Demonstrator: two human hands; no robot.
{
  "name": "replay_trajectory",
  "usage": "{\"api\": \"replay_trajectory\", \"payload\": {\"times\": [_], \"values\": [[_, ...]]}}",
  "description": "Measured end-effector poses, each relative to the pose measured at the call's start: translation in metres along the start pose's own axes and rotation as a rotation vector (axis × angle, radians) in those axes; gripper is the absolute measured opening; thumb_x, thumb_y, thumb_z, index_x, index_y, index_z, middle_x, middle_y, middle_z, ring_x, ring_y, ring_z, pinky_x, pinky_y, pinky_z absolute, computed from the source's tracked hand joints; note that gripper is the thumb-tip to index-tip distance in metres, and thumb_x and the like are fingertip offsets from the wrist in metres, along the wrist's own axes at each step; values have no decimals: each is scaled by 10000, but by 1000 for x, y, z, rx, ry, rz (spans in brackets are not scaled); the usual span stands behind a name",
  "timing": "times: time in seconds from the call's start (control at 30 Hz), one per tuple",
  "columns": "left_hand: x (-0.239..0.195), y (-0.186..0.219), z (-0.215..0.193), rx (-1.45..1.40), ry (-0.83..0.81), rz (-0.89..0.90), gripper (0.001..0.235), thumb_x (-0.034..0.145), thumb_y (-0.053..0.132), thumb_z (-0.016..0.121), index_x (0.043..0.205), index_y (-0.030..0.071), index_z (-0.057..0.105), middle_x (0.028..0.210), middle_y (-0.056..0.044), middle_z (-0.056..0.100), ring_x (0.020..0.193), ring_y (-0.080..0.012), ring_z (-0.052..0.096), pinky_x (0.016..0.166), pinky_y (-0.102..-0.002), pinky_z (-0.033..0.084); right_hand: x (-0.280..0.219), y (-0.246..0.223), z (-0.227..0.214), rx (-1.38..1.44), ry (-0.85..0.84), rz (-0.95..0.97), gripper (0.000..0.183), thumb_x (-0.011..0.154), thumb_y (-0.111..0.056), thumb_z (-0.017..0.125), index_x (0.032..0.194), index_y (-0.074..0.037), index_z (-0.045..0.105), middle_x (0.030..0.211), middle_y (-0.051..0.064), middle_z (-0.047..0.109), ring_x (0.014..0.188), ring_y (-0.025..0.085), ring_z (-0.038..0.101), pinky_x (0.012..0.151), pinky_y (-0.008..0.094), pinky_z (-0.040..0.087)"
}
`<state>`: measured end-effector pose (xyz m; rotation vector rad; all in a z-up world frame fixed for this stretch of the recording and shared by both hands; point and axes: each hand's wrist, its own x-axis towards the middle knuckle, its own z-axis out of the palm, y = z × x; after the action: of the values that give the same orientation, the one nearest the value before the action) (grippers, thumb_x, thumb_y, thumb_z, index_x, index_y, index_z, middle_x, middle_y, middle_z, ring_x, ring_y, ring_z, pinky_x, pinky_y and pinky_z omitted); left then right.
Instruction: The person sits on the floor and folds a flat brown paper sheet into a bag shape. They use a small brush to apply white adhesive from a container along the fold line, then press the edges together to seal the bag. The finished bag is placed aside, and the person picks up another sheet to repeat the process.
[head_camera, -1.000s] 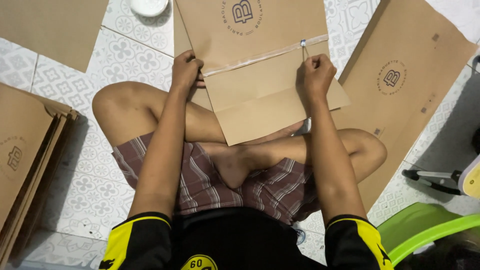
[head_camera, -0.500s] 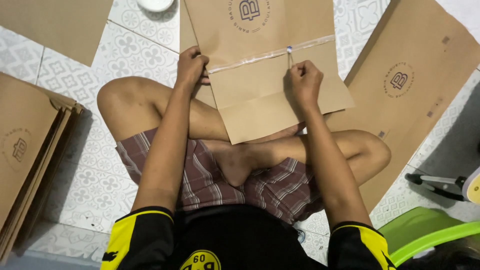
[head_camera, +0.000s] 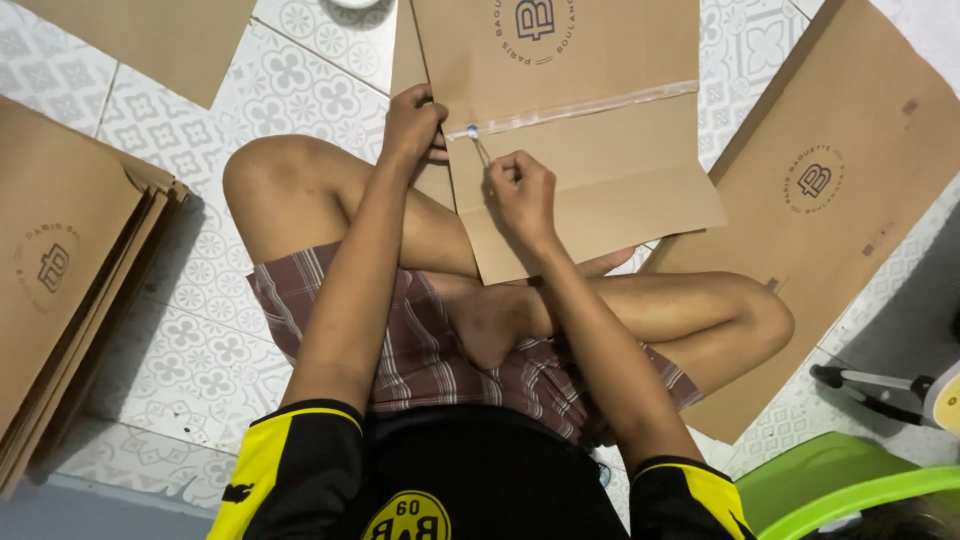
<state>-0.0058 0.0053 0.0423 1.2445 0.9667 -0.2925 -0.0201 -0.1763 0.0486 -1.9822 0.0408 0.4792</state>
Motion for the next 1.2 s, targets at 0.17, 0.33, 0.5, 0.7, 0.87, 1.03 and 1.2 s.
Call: {"api": "replay_trajectory", "payload": {"times": [0.17,0.33,0.5,0.7,0.87,1.03,1.2], "values": [[8,-4,0,17,7,-13,95,828,72,518,839,143,580,719,-30,520,550,-141,573,445,-322,639,-9,-12,9,-54,-67,0,138,939,-161,664,834,-85,712,698,1,686,629,86,604,587,260,523],[13,-6,-1,-47,0,-46,98,808,71,510,793,152,562,647,-26,467,489,-112,493,439,-327,628,2,0,5,154,19,77,90,920,-145,681,882,-75,725,646,11,656,597,75,596,543,265,557],[15,-10,-2,-4,-11,-32,159,851,134,529,950,139,653,741,-41,580,582,-144,617,460,-314,631,20,6,-5,237,129,55,243,932,-274,738,1020,-50,768,641,1,665,516,35,493,495,196,411],[11,-8,-5,67,-13,-49,213,922,228,533,1042,134,682,816,-57,637,690,-152,646,561,-316,658,60,-69,18,17,28,-196,406,1014,-264,622,630,-138,584,564,-34,490,574,65,446,584,247,352],[2,2,-11,85,-52,-54,434,902,176,428,1265,88,650,993,-75,661,867,-218,679,690,-363,677,104,-118,60,-75,-69,-361,342,980,-267,653,671,-128,701,593,-43,655,555,50,543,592,244,450],[-2,11,-13,32,-63,-60,488,908,246,514,1321,15,633,1086,-143,715,945,-315,750,710,-392,702,146,-116,91,-182,-237,-306,287,955,-328,664,1034,-111,835,658,-43,766,580,34,641,607,241,545],[14,-2,-9,67,-56,-61,218,839,128,410,1007,58,530,917,-66,492,871,-225,599,738,-386,712,157,-99,86,-331,-348,-615,460,1081,-178,676,666,-129,483,603,-27,526,625,59,477,626,265,372]]}}
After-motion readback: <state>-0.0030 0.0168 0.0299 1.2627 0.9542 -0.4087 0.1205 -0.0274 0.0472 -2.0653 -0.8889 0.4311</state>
